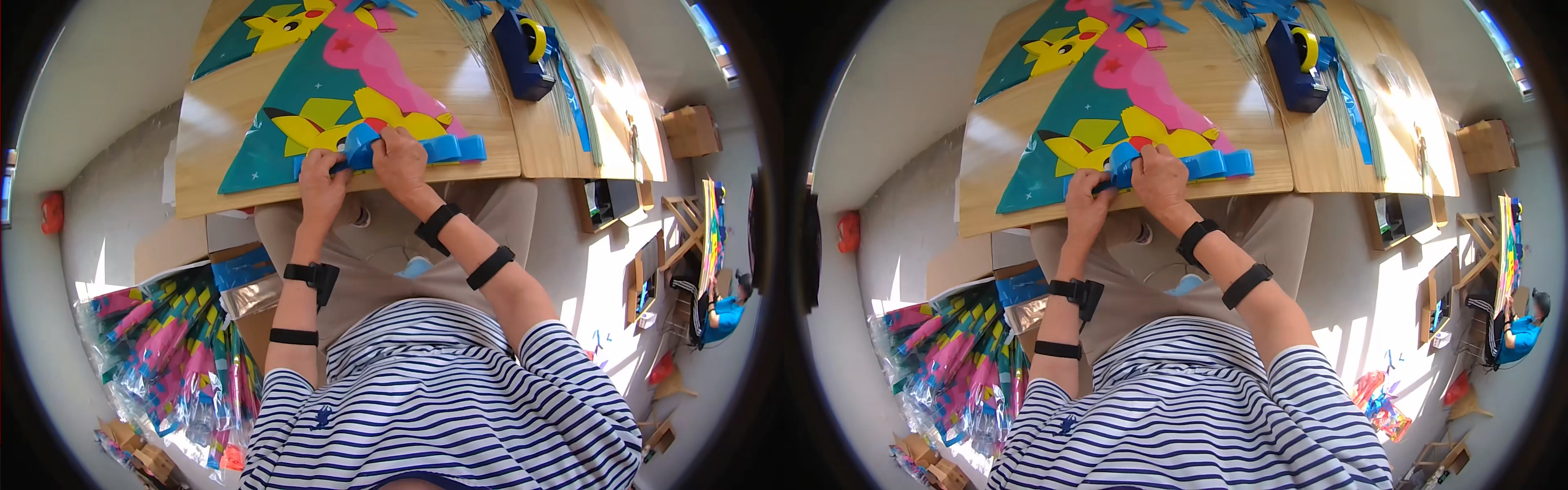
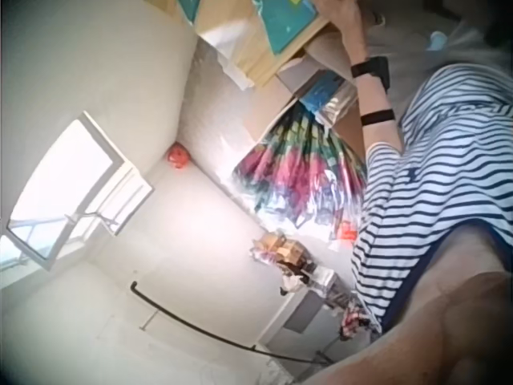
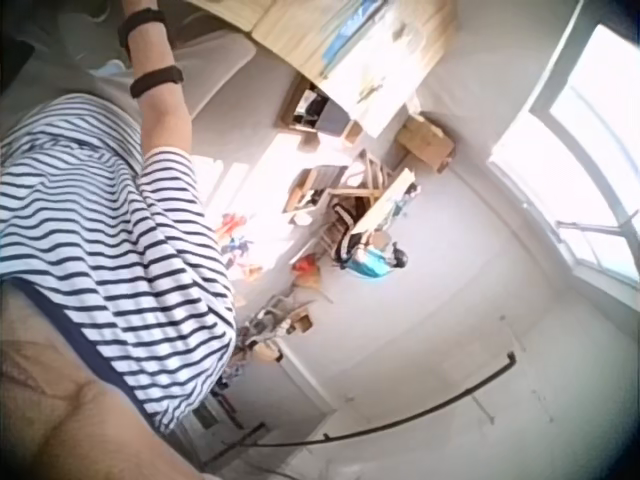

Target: Assemble a kite by attaching plastic film to the frame with tape.

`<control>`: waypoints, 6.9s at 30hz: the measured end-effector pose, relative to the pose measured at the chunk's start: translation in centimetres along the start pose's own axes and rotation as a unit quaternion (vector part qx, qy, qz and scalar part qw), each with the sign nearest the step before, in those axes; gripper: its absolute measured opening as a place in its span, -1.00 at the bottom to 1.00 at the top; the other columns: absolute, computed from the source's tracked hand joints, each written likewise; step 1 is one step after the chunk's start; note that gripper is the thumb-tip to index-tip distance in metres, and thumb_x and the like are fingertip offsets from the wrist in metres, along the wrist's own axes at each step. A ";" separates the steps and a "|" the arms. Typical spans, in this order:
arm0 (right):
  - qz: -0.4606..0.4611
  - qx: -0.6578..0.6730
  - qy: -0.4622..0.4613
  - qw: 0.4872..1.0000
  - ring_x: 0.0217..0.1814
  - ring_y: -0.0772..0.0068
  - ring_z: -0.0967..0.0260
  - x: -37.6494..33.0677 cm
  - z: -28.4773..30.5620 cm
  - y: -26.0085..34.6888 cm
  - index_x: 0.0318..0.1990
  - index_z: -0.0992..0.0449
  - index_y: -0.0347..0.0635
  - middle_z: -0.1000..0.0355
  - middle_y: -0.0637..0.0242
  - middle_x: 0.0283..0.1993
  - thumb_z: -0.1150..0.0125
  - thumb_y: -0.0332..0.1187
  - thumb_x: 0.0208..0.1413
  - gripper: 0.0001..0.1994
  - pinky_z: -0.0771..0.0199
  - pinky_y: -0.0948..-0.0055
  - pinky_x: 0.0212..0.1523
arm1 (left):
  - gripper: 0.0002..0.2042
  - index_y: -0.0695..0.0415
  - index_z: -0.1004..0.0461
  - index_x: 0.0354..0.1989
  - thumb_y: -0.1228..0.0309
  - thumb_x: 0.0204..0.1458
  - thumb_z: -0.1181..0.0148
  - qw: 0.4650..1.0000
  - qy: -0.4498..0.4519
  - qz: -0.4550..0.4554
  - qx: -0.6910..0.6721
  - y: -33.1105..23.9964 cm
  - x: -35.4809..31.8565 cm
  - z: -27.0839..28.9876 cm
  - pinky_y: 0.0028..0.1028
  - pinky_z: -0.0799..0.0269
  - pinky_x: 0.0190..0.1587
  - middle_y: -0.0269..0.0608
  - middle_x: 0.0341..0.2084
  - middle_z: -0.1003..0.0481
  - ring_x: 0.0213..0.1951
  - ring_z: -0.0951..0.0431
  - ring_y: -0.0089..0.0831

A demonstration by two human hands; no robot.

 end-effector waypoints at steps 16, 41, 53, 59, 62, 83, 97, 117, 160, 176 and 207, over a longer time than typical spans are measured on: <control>-0.014 0.194 0.201 0.960 -0.17 0.16 -0.51 -0.4 2.3 -1.1 -0.01 -0.63 -0.23 -0.46 0.16 -0.17 -0.45 -0.28 -0.09 -0.57 -0.52 0.23 -0.13 | -0.79 0.19 -0.60 -0.24 0.59 -0.10 -0.24 1.000 0.010 0.004 0.003 0.9 0.3 0.0 -0.18 -0.43 -0.05 -0.06 -0.28 -0.50 -0.14 -0.52 -0.02; 0.025 0.132 0.203 0.970 -0.09 0.17 -0.48 -0.8 2.4 -1.2 -0.02 -0.70 -0.01 -0.43 0.23 -0.17 -0.40 -0.34 -0.04 -0.64 -0.50 0.20 -0.08 | -0.46 0.27 -0.51 0.08 0.52 -0.21 -0.33 0.922 0.272 0.174 -0.213 1.2 3.9 4.7 -0.46 -0.45 0.11 -0.25 -0.09 -0.56 -0.08 -0.53 -0.45; 0.028 0.125 0.199 0.972 -0.04 0.14 -0.47 -0.9 2.2 -1.4 -0.05 -0.72 0.03 -0.43 0.24 -0.14 -0.39 -0.38 -0.03 -0.68 -0.50 0.19 -0.04 | -0.64 0.21 -0.63 -0.16 0.14 0.08 -0.36 0.916 0.281 0.218 -0.188 -0.7 5.9 6.3 -0.55 -0.36 -0.04 -0.36 -0.30 -0.57 -0.18 -0.48 -0.60; 0.024 0.127 0.200 0.971 -0.04 0.15 -0.47 -1.0 2.2 -1.4 -0.04 -0.72 0.03 -0.42 0.25 -0.14 -0.40 -0.36 -0.03 -0.68 -0.50 0.21 -0.03 | -0.67 0.21 -0.61 -0.35 0.14 0.06 -0.42 0.924 0.247 0.241 -0.166 0.7 6.7 6.5 -0.53 -0.38 -0.11 -0.35 -0.40 -0.54 -0.27 -0.46 -0.57; 0.023 0.124 0.201 0.971 -0.04 0.16 -0.47 -1.0 2.2 -1.2 -0.04 -0.72 0.02 -0.42 0.25 -0.14 -0.41 -0.35 -0.03 -0.67 -0.50 0.21 -0.02 | -0.76 0.21 -0.59 -0.32 0.28 0.04 -0.42 0.940 0.244 0.200 -0.130 0.8 6.5 6.6 -0.53 -0.37 -0.10 -0.36 -0.39 -0.55 -0.25 -0.47 -0.56; 0.040 0.110 0.199 0.973 -0.09 0.23 -0.47 -1.0 2.4 -1.1 0.02 -0.69 -0.05 -0.42 0.25 -0.14 -0.43 -0.37 0.03 -0.66 -0.48 0.29 -0.06 | -0.82 0.24 -0.59 -0.38 0.57 -0.20 -0.44 0.980 0.117 0.158 0.013 3.9 5.9 7.5 -0.46 -0.45 -0.30 -0.24 -0.50 -0.57 -0.40 -0.54 -0.48; 0.044 0.118 0.200 0.972 -0.08 0.23 -0.45 -1.0 2.4 -1.1 0.02 -0.69 -0.05 -0.39 0.26 -0.15 -0.43 -0.37 0.01 -0.65 -0.47 0.30 -0.06 | -0.78 0.22 -0.61 -0.39 0.52 -0.27 -0.47 0.979 0.095 0.150 0.105 4.9 5.0 6.6 -0.39 -0.46 -0.33 -0.18 -0.53 -0.57 -0.46 -0.54 -0.39; 0.060 0.129 0.169 0.975 -0.05 0.12 -0.46 -1.3 2.1 -1.3 -0.07 -0.71 -0.03 -0.42 0.23 -0.16 -0.38 -0.37 -0.05 -0.68 -0.51 0.18 -0.06 | -0.79 0.09 -0.51 -0.30 0.59 -0.16 -0.26 0.919 0.038 -0.139 0.366 1.0 3.6 4.2 -0.17 -0.40 -0.14 -0.17 -0.29 -0.44 -0.11 -0.50 -0.11; 0.282 -0.134 0.165 0.936 0.10 0.06 -0.39 0.0 11.2 -8.7 -0.04 -0.56 -0.21 -0.43 0.17 -0.05 -0.36 -0.33 0.03 -0.67 -0.33 0.04 0.29 | -0.78 0.20 -0.55 -0.15 0.49 -0.01 -0.29 0.936 0.043 -0.239 0.255 2.6 -0.3 5.0 -0.17 -0.44 0.10 -0.10 -0.13 -0.56 -0.03 -0.53 -0.10; 0.268 -0.166 0.144 0.938 0.07 0.15 -0.39 0.7 10.1 -8.8 -0.18 -0.57 -0.10 -0.44 0.31 -0.15 -0.30 -0.35 0.02 -0.81 -0.16 -0.18 0.43 | -0.89 0.19 -0.51 -0.27 0.53 0.03 -0.25 0.958 0.102 -0.198 0.181 1.7 1.9 6.4 -0.14 -0.42 -0.02 -0.08 -0.31 -0.51 -0.15 -0.49 -0.04; 0.174 -0.235 0.256 0.921 -0.03 -0.03 -0.55 6.1 8.0 -9.3 -0.02 -0.45 -0.13 -0.59 0.12 -0.18 -0.16 -0.35 0.24 -0.80 -0.03 -0.46 0.39 | -0.94 0.00 -0.47 -0.24 0.35 0.17 -0.14 0.951 0.176 -0.048 0.250 5.2 7.8 4.3 -0.06 -0.23 -0.15 -0.20 -0.36 -0.52 -0.20 -0.54 -0.10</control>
Point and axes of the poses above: each hand's wrist, its own x-axis towards the middle knuckle, its own z-axis out of the back of the hand, y = z × x, the point moved 1 cm from there along x, towards the middle knuckle
